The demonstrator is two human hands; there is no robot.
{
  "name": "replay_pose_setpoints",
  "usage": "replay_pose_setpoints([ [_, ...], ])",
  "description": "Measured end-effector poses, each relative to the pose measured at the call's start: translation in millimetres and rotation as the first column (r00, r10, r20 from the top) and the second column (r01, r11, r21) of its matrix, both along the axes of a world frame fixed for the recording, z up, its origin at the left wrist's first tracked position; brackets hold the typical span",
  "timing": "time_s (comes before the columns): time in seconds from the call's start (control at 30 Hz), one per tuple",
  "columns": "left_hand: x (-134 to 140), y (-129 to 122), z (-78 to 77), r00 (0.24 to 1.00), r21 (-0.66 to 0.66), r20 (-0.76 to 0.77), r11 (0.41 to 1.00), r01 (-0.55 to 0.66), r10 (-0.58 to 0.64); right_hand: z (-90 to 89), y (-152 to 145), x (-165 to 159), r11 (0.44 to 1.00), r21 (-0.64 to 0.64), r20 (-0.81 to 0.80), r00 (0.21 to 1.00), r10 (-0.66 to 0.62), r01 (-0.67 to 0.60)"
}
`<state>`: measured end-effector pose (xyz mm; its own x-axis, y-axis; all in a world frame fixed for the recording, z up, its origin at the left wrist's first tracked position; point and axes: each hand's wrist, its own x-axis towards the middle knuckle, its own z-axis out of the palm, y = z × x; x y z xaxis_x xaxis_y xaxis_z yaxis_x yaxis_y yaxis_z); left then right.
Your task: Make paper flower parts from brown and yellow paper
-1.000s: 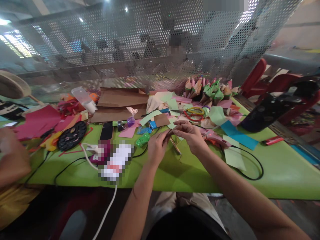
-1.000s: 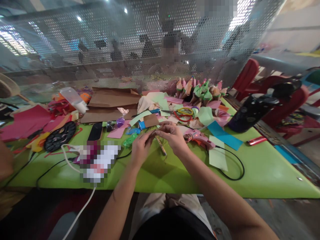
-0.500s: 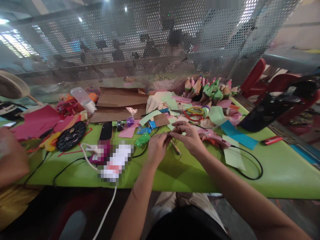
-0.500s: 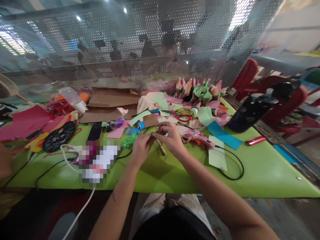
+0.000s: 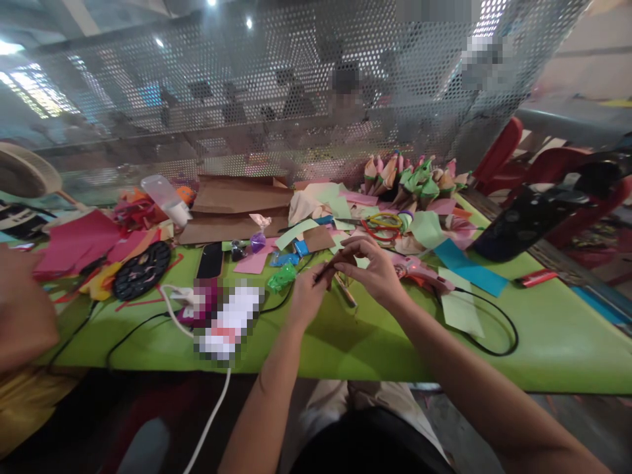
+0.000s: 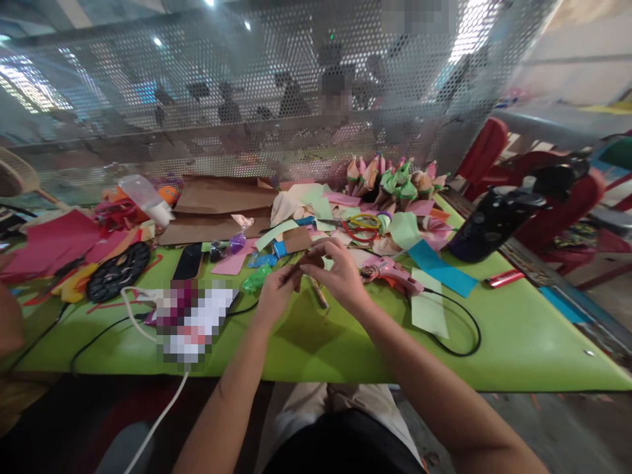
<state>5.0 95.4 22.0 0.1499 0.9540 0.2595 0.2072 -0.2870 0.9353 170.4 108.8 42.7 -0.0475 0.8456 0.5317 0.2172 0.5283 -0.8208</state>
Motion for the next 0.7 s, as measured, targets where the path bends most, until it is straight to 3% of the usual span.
replay_pose_setpoints([
  [0.37,0.5,-1.6,1.0,0.987,-0.104,0.149,0.992,0.078,-0.062,-5.9,6.0,4.0,0.999,-0.009,-0.017,0.999,0.032,-0.032],
  [0.7,-1.2,-0.6,-3.2,1.0,0.042,-0.007,0.999,0.007,-0.006,-7.3,6.9,2.7,0.996,-0.064,-0.058,0.997,0.051,-0.055],
])
